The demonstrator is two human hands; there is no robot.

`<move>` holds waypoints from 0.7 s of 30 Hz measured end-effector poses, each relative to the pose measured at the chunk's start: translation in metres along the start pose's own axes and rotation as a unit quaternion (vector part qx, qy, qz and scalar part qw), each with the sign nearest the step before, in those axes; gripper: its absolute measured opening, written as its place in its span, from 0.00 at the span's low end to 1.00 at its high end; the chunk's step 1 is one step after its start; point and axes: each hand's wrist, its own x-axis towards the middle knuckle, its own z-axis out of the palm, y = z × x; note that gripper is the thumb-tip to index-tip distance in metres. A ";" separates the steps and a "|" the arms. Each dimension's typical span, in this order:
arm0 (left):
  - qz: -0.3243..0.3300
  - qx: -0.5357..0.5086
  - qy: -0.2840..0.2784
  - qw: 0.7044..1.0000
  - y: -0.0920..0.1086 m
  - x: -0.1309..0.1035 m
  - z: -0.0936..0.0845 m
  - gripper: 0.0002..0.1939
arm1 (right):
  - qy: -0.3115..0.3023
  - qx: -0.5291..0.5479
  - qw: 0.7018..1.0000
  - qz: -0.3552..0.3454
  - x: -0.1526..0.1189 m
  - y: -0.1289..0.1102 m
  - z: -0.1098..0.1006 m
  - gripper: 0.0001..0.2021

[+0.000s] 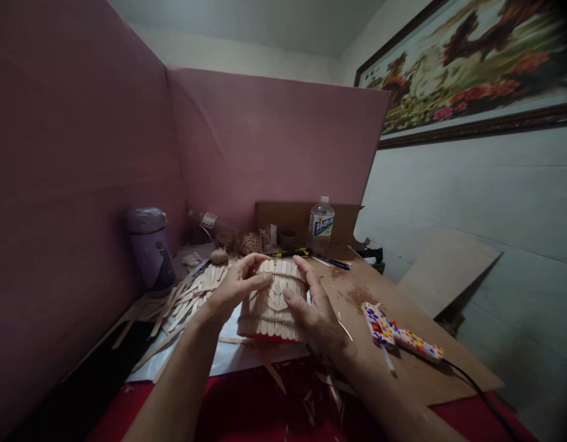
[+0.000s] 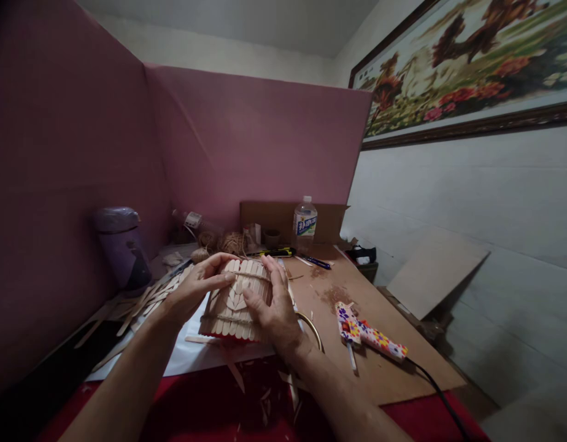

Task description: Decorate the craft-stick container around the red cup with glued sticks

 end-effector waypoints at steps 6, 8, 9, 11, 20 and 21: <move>-0.001 -0.029 0.002 1.000 0.003 0.001 0.004 0.14 | 0.048 0.021 0.999 0.007 0.002 -0.001 0.004 0.33; -0.003 -0.040 0.002 0.999 0.003 0.001 0.005 0.13 | 0.058 0.023 0.998 0.009 0.003 -0.001 0.004 0.32; -0.004 -0.044 0.002 0.999 0.004 0.001 0.006 0.13 | 0.059 0.025 0.998 0.011 0.003 -0.001 0.005 0.31; -0.006 -0.050 0.002 0.999 0.005 0.000 0.007 0.12 | 0.060 0.030 0.998 0.017 0.003 -0.001 0.005 0.32; -0.028 -0.102 -0.005 0.994 0.006 0.000 0.010 0.12 | 0.081 0.075 0.993 0.031 0.005 -0.006 0.004 0.31; -0.030 -0.111 -0.001 0.993 0.006 0.001 0.011 0.12 | 0.091 0.091 0.991 0.032 0.006 -0.005 0.004 0.30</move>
